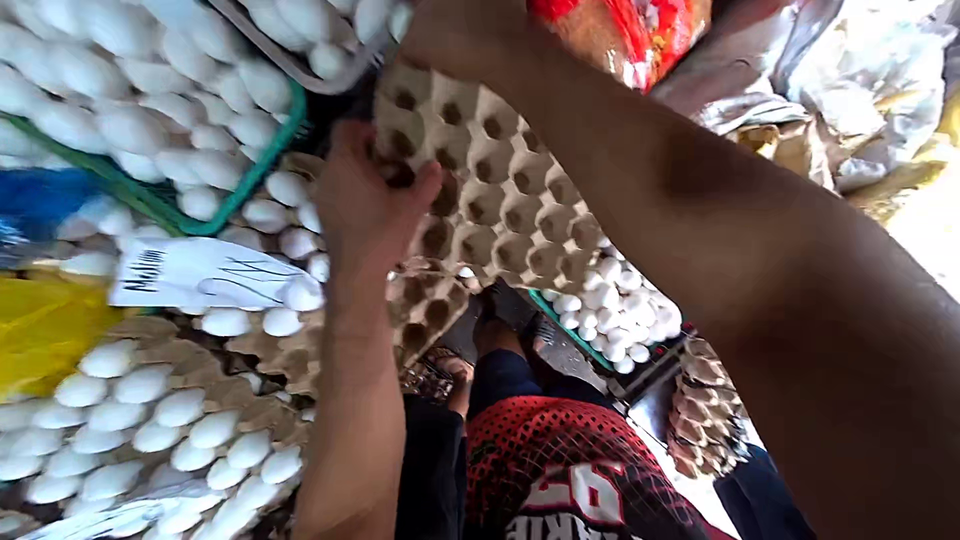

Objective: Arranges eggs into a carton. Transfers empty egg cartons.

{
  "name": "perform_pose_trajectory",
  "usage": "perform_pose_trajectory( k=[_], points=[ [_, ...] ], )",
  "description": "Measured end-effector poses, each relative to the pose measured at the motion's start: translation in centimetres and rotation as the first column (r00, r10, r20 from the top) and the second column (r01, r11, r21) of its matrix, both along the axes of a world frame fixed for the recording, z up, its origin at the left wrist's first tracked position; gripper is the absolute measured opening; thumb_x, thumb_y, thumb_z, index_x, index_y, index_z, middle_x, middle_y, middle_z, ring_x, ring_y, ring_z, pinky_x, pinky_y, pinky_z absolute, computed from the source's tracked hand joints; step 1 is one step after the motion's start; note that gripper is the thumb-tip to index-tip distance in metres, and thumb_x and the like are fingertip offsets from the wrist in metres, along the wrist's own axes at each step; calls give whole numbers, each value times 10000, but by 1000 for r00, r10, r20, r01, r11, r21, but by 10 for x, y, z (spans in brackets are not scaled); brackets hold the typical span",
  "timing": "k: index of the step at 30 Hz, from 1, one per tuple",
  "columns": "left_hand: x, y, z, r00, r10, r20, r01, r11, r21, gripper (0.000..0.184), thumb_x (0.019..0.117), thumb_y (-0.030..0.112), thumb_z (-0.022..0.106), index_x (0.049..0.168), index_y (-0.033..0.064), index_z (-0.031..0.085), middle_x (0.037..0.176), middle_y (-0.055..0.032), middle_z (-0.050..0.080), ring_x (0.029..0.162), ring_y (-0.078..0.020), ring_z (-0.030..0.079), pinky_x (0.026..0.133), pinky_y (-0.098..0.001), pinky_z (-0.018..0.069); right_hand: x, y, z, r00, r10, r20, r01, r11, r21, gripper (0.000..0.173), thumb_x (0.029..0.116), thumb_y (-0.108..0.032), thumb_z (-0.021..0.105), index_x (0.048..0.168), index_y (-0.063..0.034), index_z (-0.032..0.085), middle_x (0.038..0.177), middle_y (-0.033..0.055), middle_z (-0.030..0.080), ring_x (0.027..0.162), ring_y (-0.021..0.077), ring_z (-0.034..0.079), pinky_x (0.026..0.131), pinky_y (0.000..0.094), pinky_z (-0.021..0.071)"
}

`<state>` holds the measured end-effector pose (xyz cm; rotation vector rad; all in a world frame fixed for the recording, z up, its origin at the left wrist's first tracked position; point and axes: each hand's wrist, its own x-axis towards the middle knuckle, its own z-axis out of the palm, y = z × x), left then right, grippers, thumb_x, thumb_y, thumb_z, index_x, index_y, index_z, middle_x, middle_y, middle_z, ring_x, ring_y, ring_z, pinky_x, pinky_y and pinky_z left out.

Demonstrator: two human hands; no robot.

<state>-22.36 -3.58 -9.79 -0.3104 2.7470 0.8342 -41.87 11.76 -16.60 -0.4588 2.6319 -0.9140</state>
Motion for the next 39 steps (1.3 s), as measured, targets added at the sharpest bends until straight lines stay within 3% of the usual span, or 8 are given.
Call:
perform_pose_trajectory(
  k=[3,8,11,20,26,31,35,39],
  points=[
    [10,5,9,997,-38,-74,41,998,47,781,830,558,751,1420,110,503,1304,-133,640,1202,-240,631,1022,-509,518,58,85,16,997,57,-48,-71,935,-348,227,899,-343,780,906,-119,750,761,-23,667,624,16,599,526,212,515],
    [28,-15,2,994,-35,-101,40,998,48,878,792,703,717,1425,133,503,1344,-165,610,1248,-272,599,1042,-558,484,212,157,173,969,-154,192,234,816,-529,124,899,-135,755,946,-31,708,859,57,716,764,161,705,672,342,629],
    [32,-39,-35,991,-41,-125,56,991,119,798,791,737,707,1354,188,572,1273,-84,657,1170,-195,644,993,-498,542,290,237,145,932,-241,272,347,814,-466,356,927,-137,694,1255,-17,628,1096,88,709,854,180,691,631,334,602],
    [103,-50,-44,961,161,-224,-48,898,437,762,873,467,786,1471,100,489,1405,-56,597,1273,-149,593,1038,-354,543,406,256,-52,730,-600,329,525,799,292,481,879,-437,730,1278,-176,672,1106,111,734,995,318,712,864,624,566],
    [174,-6,8,847,508,-154,-332,733,593,915,868,426,808,1563,154,278,1499,-39,503,1327,-169,553,1077,-411,520,417,264,-45,805,-552,218,473,818,328,382,882,-357,673,1251,-272,724,1307,175,635,1159,379,638,876,623,552],
    [207,16,19,776,576,-255,-308,700,645,935,870,273,819,1556,53,223,1470,-128,495,1310,-218,559,1052,-427,541,421,258,-35,870,-465,166,356,823,443,539,780,-48,746,1305,-128,659,1447,267,497,1306,501,503,864,671,546],
    [229,24,23,779,576,-247,-318,703,636,959,847,214,833,1578,88,225,1483,-131,492,1309,-219,559,1045,-437,543,430,253,-22,870,-490,59,449,836,316,517,855,-149,691,1362,-85,609,1436,274,505,1308,505,500,924,677,525],
    [251,45,14,831,537,-146,-316,671,671,848,853,182,822,1541,57,343,1379,-139,588,1211,-223,627,999,-439,573,423,233,14,770,-590,242,636,686,-353,548,1015,-495,576,1373,-81,607,1235,123,694,1133,240,680,974,475,577]
  ],
)
